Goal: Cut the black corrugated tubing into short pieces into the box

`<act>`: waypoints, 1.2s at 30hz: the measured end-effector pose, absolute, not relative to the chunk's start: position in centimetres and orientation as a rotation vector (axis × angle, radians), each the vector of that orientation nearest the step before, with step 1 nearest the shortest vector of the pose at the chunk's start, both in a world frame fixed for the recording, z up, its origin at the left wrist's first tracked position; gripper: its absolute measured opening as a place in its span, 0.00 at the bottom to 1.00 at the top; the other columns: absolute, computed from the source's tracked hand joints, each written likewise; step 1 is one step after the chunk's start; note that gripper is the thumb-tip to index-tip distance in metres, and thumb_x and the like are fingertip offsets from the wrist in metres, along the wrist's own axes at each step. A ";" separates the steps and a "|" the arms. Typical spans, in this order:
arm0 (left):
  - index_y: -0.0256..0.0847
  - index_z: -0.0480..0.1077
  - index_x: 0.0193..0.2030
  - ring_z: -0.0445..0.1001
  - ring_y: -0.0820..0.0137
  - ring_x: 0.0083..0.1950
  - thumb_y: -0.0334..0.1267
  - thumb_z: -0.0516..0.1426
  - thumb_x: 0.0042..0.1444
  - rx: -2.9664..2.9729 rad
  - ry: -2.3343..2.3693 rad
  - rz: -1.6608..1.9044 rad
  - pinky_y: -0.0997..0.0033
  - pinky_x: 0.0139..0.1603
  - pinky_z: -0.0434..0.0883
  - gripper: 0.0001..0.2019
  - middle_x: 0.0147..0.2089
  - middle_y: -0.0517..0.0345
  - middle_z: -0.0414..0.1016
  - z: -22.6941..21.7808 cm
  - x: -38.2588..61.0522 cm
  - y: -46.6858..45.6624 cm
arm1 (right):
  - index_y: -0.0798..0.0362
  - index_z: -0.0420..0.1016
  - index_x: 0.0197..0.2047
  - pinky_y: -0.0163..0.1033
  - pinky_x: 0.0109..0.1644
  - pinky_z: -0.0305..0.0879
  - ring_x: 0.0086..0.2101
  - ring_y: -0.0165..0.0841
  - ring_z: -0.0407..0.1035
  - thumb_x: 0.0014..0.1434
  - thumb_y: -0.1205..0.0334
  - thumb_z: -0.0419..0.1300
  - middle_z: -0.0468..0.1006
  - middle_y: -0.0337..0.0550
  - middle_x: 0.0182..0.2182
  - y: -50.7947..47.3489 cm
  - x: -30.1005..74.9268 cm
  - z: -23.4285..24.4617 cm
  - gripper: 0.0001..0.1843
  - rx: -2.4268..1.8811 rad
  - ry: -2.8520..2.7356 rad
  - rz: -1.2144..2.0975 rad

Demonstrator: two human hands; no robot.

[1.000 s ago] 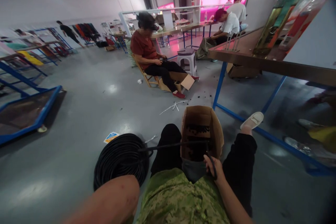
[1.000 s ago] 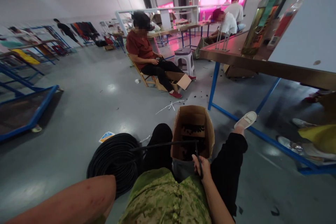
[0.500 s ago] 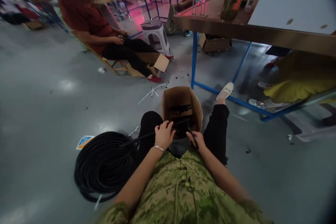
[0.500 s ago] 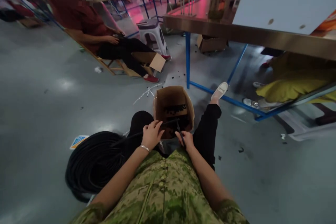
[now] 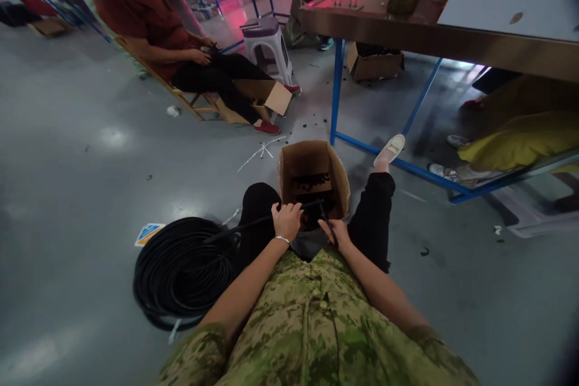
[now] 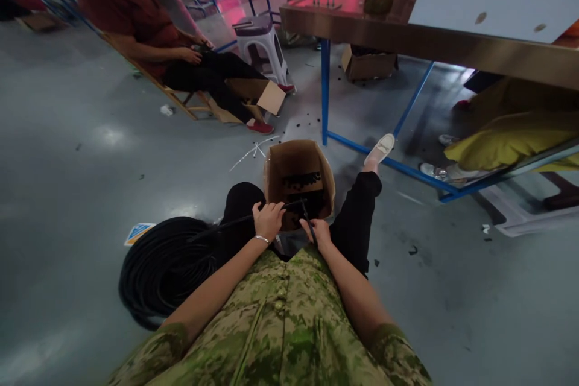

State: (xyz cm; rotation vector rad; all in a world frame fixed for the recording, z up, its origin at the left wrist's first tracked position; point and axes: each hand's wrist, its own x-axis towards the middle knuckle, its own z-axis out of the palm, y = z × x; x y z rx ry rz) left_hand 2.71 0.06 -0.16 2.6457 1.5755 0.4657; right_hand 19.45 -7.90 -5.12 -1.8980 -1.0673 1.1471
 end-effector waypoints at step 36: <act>0.42 0.72 0.44 0.72 0.65 0.40 0.43 0.48 0.64 2.504 1.599 0.603 0.58 0.53 0.55 0.14 0.37 0.52 0.77 -0.5 1.4 -0.7 | 0.51 0.75 0.25 0.33 0.26 0.50 0.24 0.31 0.63 0.54 0.41 0.57 0.71 0.38 0.20 -8.4 19.8 -4.3 0.22 -1.858 -1.429 1.074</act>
